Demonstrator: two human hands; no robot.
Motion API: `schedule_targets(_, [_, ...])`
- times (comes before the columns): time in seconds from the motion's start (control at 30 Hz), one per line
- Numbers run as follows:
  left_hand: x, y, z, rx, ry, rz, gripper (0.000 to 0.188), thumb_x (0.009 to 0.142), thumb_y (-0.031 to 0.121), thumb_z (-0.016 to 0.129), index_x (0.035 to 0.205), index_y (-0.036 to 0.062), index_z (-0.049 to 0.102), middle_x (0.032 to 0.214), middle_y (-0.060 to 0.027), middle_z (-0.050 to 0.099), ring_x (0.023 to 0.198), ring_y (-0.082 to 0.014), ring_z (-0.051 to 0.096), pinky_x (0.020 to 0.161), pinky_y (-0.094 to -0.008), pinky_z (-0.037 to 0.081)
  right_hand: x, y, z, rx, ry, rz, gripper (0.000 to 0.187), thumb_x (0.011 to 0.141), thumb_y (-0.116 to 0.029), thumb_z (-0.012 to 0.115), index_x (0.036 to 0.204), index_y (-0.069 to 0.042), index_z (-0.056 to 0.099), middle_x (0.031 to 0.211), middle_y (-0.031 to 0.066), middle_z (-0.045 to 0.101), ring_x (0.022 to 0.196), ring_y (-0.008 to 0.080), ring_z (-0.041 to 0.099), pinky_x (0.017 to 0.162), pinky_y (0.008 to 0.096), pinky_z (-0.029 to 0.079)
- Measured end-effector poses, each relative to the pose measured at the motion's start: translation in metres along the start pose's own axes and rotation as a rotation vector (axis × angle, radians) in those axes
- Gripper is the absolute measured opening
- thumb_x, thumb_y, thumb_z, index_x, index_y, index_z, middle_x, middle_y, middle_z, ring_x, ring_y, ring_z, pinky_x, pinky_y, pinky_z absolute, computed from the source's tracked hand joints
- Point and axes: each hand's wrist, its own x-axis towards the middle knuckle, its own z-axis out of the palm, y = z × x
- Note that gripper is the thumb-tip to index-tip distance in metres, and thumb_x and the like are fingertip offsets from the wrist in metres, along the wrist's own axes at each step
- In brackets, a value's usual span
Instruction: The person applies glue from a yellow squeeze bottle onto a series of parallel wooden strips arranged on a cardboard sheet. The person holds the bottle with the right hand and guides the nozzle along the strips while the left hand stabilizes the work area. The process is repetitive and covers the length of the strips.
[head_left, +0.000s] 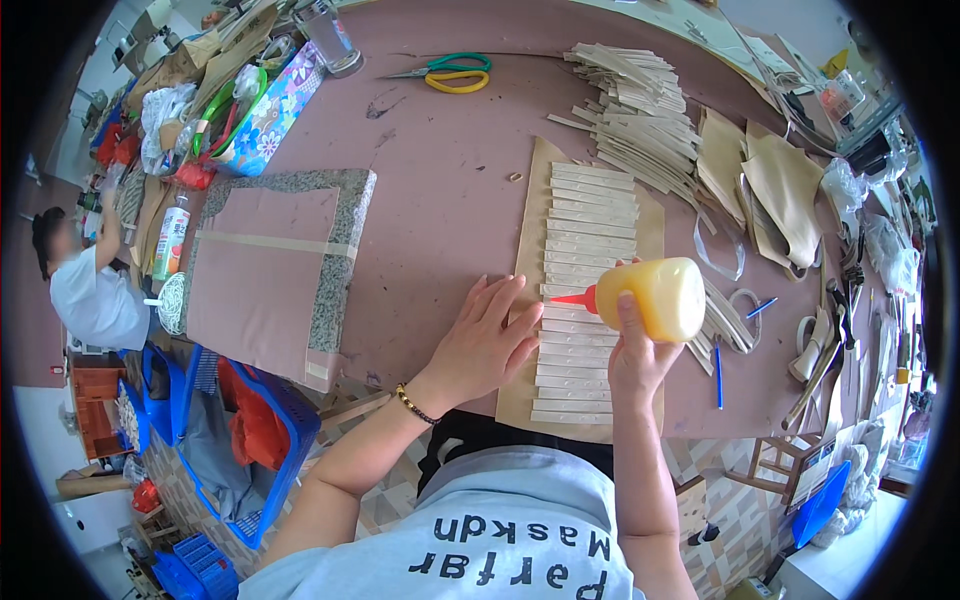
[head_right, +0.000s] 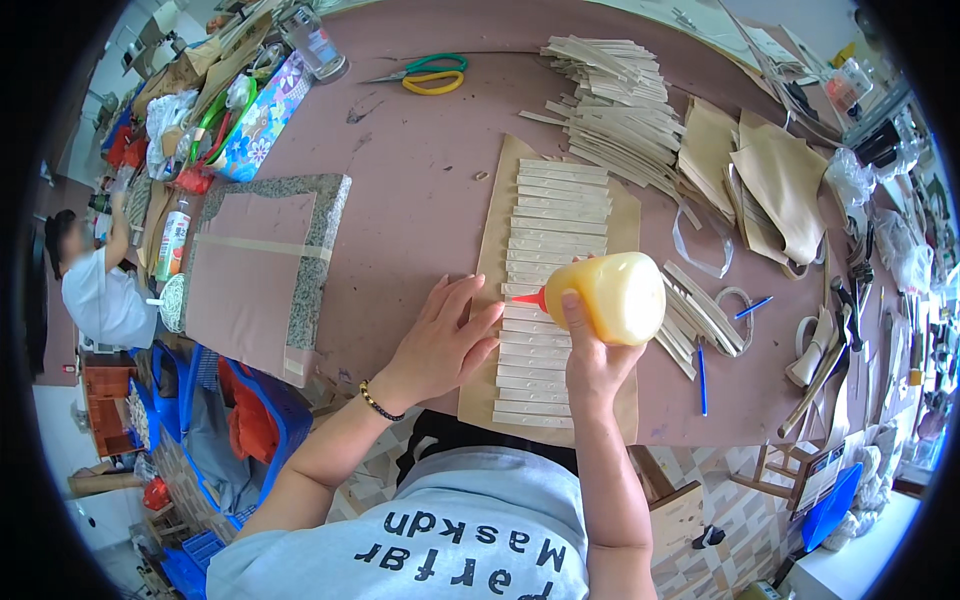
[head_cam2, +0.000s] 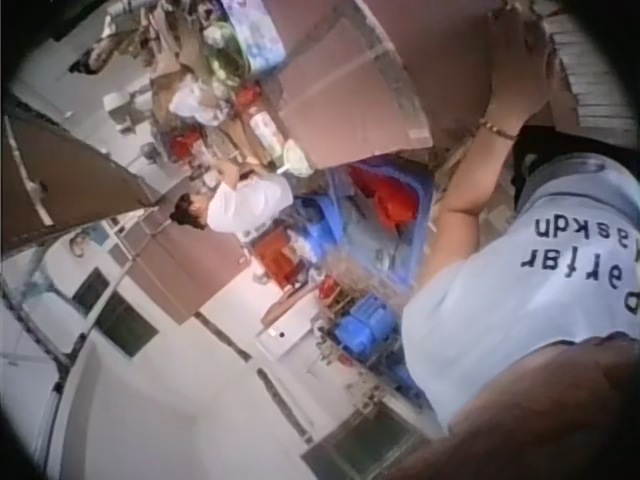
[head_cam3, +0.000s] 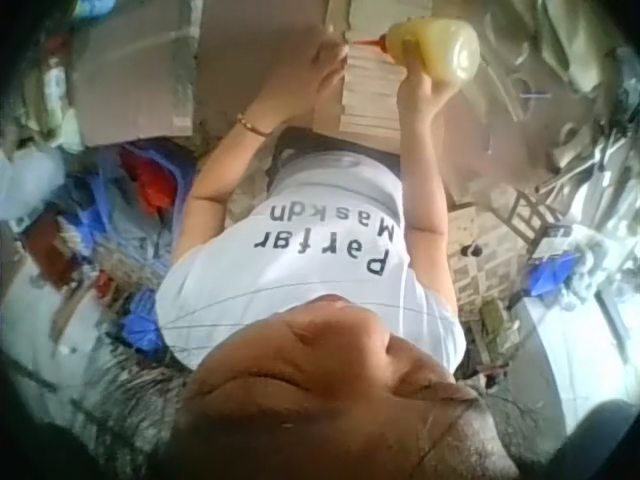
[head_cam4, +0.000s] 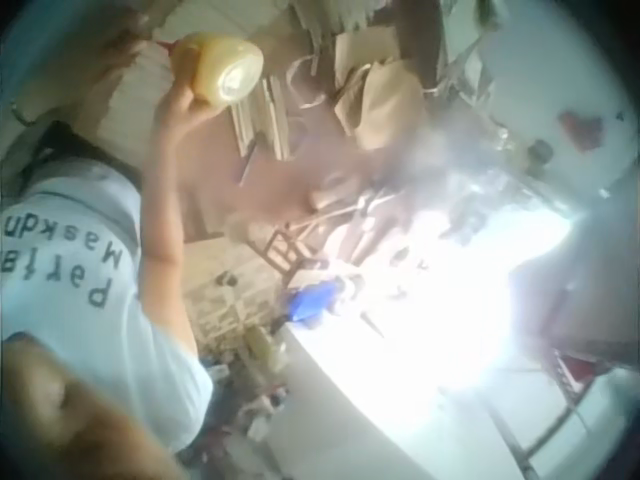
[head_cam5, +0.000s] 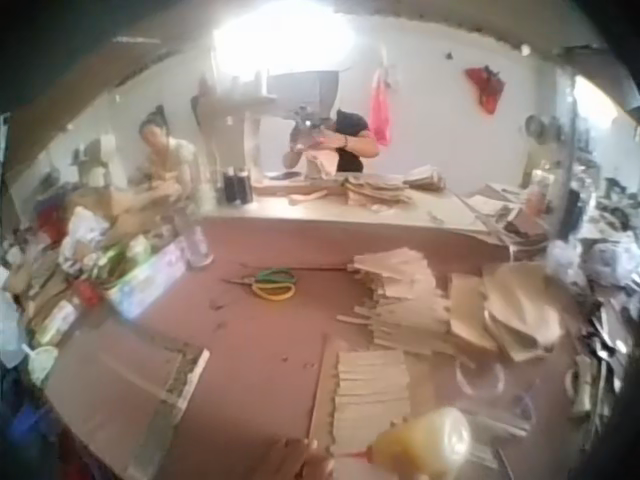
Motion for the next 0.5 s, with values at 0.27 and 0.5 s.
schedule_targets(0.27, [-0.0007,-0.0005,0.0009,-0.007,-0.008,-0.009,0.039,0.089,0.023,0.064,0.125,0.0091,0.055,0.136,-0.0233,0.041,0.126,-0.0412,0.042,0.11,-0.0555,0.033,0.0006,0.0008,-0.0014,-0.034,-0.033,0.003,0.05,0.087,-0.001,0.068,0.132,0.0,0.046,0.123,0.0165,0.06,0.114,0.0307,0.061,0.099,0.0438,0.049])
schedule_targets(0.5, [0.0013,0.0008,-0.0005,0.007,-0.023,-0.007,0.038,0.091,0.024,0.062,0.124,0.0077,0.055,0.136,-0.0235,0.041,0.126,-0.0409,0.041,0.11,-0.0548,0.033,0.0005,0.0045,-0.0014,-0.091,-0.031,-0.018,0.05,0.087,-0.002,0.07,0.131,0.0,0.046,0.121,0.0165,0.061,0.113,0.0314,0.061,0.098,0.043,0.05])
